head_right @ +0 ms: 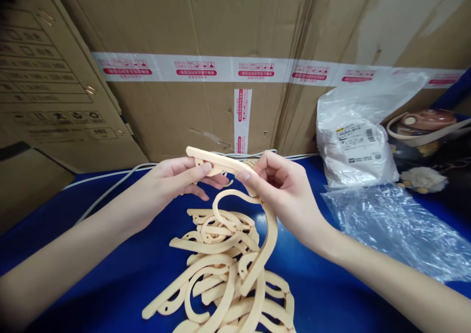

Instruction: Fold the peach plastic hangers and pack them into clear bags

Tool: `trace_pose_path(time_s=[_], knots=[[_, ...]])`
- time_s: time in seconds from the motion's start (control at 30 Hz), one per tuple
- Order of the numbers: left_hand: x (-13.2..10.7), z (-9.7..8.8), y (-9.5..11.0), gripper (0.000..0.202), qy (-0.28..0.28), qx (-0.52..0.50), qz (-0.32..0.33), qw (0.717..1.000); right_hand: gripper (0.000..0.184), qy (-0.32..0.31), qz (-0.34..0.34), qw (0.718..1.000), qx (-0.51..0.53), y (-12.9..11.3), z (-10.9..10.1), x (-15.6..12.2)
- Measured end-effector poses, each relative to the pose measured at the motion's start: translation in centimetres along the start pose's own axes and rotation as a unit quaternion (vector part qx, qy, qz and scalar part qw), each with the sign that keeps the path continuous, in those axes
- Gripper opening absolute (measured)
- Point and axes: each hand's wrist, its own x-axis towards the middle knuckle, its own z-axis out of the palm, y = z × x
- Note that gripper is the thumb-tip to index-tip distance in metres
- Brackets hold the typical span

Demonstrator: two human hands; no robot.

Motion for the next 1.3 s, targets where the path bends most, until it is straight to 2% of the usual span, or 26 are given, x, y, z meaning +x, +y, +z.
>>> trace_pose_path(time_s=[0.1,0.2,0.27,0.33,0.4,0.47,0.53,0.63,0.73,0.8,0.87,0.9,0.93,1.0,1.07,1.1,1.17,1.23,1.3], knots=[[-0.3,0.7,-0.1,0.029,0.034,-0.044,0.013,0.998,0.039,0.013,-0.054,0.994,-0.092,-0.1,-0.4,0.2],[-0.7,1.2,-0.3,0.032,0.098,0.011,0.056,0.994,0.037,0.005,-0.117,0.971,-0.21,-0.1,-1.0,0.5],[-0.8,1.3,-0.5,0.032,0.123,0.058,0.079,0.988,0.037,-0.015,-0.12,0.966,-0.23,-0.1,-1.3,0.7],[-0.9,1.3,-0.7,0.032,0.117,0.091,0.097,0.984,0.03,-0.026,-0.111,0.966,-0.233,-0.1,-1.5,0.8],[-0.9,1.3,-0.9,0.033,0.074,0.105,0.109,0.986,0.019,-0.028,-0.127,0.954,-0.27,-0.1,-1.7,1.0],[-1.0,1.4,-0.9,0.034,0.011,0.112,0.105,0.988,0.023,-0.043,-0.185,0.922,-0.338,-0.1,-1.9,1.1],[-1.2,1.6,-0.7,0.036,-0.041,0.135,0.099,0.985,0.024,-0.062,-0.261,0.867,-0.419,0.0,-2.0,1.0],[-1.4,1.8,-0.4,0.039,-0.066,0.174,0.097,0.978,0.03,-0.08,-0.357,0.787,-0.497,0.4,-2.0,0.8],[-1.1,1.9,-0.5,0.037,-0.066,0.181,0.092,0.977,0.041,-0.103,-0.406,0.748,-0.515,0.8,-1.8,0.6],[-0.8,1.8,-1.1,0.033,-0.06,0.209,0.089,0.972,0.043,-0.122,-0.411,0.74,-0.519,1.1,-1.6,0.7],[-0.5,1.9,-1.7,0.03,-0.038,0.267,0.092,0.959,0.042,-0.146,-0.387,0.761,-0.5,1.4,-1.6,1.1],[-0.4,2.0,-1.9,0.028,-0.024,0.305,0.096,0.947,0.04,-0.157,-0.36,0.79,-0.47,1.6,-1.7,1.3],[-0.3,2.1,-2.1,0.026,-0.008,0.347,0.103,0.932,0.036,-0.176,-0.317,0.831,-0.422,1.8,-1.9,1.6],[-0.1,2.1,-2.4,0.023,0.016,0.422,0.11,0.9,0.026,-0.207,-0.191,0.918,-0.278,2.1,-2.4,2.5],[0.3,1.3,-2.5,0.024,0.026,0.45,0.098,0.887,0.017,-0.186,-0.049,0.975,-0.112,2.3,-3.0,3.4],[0.7,0.6,-2.6,0.026,0.026,0.439,0.085,0.894,0.016,-0.147,0.003,0.988,-0.046,2.2,-3.1,3.8],[1.7,-1.5,-3.1,0.032,0.04,0.386,0.055,0.92,0.019,-0.094,0.076,0.992,0.043,2.0,-3.3,4.4],[2.8,-4.1,-4.0,0.035,0.072,0.353,-0.001,0.933,0.022,-0.083,0.11,0.987,0.088,1.8,-3.1,4.6],[3.7,-6.6,-5.2,0.036,0.101,0.356,-0.054,0.928,0.021,-0.067,0.119,0.986,0.099,1.8,-2.9,4.5]])
